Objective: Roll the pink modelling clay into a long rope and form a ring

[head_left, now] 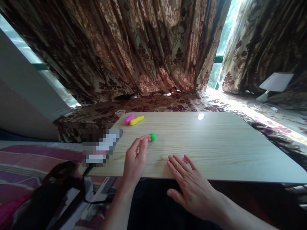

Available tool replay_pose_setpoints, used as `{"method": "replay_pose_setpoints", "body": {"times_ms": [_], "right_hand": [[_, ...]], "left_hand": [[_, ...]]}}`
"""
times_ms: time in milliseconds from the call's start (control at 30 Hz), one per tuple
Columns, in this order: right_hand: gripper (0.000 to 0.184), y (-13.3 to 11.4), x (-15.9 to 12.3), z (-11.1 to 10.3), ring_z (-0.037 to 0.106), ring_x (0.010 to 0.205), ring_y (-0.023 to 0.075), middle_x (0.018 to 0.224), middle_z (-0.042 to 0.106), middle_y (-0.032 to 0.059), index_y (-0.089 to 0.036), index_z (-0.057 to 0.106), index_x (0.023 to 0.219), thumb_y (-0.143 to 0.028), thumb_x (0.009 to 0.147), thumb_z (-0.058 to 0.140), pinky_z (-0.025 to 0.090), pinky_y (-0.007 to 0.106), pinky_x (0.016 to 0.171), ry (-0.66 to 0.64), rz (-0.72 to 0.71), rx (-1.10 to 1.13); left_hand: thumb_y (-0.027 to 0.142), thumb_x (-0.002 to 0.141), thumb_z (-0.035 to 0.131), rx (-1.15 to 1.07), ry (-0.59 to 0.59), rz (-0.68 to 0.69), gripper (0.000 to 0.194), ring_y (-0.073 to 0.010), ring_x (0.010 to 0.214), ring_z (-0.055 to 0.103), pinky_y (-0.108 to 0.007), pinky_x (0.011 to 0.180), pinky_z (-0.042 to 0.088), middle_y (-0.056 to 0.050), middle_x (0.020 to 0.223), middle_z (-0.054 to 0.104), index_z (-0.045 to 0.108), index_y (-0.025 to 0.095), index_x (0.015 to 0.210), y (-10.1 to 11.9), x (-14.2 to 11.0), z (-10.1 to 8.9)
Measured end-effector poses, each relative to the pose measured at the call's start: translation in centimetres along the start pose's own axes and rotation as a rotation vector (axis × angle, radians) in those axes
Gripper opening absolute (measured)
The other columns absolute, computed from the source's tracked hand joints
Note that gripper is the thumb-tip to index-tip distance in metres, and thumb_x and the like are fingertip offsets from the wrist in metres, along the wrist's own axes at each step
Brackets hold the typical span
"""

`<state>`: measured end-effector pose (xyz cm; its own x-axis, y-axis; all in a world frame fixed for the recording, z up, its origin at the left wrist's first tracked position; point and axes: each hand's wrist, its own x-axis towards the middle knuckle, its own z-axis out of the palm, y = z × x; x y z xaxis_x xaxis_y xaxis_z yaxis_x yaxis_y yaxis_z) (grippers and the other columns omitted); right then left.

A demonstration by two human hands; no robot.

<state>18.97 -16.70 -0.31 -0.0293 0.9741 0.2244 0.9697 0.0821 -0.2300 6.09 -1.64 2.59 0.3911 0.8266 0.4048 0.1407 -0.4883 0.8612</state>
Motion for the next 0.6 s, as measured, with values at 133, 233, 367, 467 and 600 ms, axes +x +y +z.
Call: {"method": "replay_pose_setpoints", "body": {"times_ms": [133,233,367,467,600], "right_hand": [[0.061,1.1,3.2,0.3,0.023,0.135,0.0266,0.145,0.032,0.0128,-0.010,0.034,0.139,-0.049,0.092,0.035,0.014,0.051,0.110,0.037,0.134,-0.041],[0.060,1.2,3.7,0.3,0.024,0.135,0.0269,0.144,0.033,0.0134,-0.009,0.035,0.138,-0.048,0.093,0.034,0.013,0.051,0.110,0.046,0.160,-0.052],[0.062,-0.4,0.1,0.2,0.015,0.138,0.0221,0.149,0.022,0.0078,-0.016,0.023,0.144,-0.051,0.093,0.031,0.011,0.047,0.112,0.013,0.013,-0.021],[0.062,-0.3,0.8,0.4,0.016,0.138,0.0218,0.148,0.024,0.0086,-0.015,0.024,0.143,-0.051,0.093,0.030,0.011,0.046,0.112,0.017,0.042,-0.027],[0.060,1.2,4.9,0.7,0.025,0.134,0.0272,0.142,0.036,0.0158,-0.007,0.037,0.137,-0.047,0.092,0.035,0.012,0.051,0.110,0.059,0.204,-0.064]], "left_hand": [[0.035,0.090,0.045,-0.023,-0.091,0.028,0.028,-0.0182,0.103,0.058,-0.029,0.093,0.041,-0.005,0.110,0.064,0.062,0.020,0.107,0.5,-0.4,0.7],[0.035,0.090,0.045,0.003,-0.099,0.023,0.027,-0.0176,0.103,0.058,-0.028,0.092,0.041,-0.004,0.111,0.064,0.061,0.022,0.108,0.6,-0.5,0.1],[0.037,0.090,0.045,0.020,-0.029,-0.011,0.027,-0.0177,0.099,0.060,-0.028,0.090,0.042,-0.004,0.106,0.066,0.063,0.021,0.104,-0.4,-0.2,-0.2],[0.036,0.090,0.045,0.002,-0.055,0.002,0.027,-0.0182,0.100,0.060,-0.029,0.090,0.042,-0.005,0.108,0.065,0.063,0.020,0.103,-0.5,-0.3,0.7],[0.034,0.090,0.046,0.002,-0.120,0.042,0.026,-0.0180,0.105,0.058,-0.028,0.091,0.042,-0.004,0.112,0.064,0.061,0.022,0.107,0.3,-0.7,0.8]]}}
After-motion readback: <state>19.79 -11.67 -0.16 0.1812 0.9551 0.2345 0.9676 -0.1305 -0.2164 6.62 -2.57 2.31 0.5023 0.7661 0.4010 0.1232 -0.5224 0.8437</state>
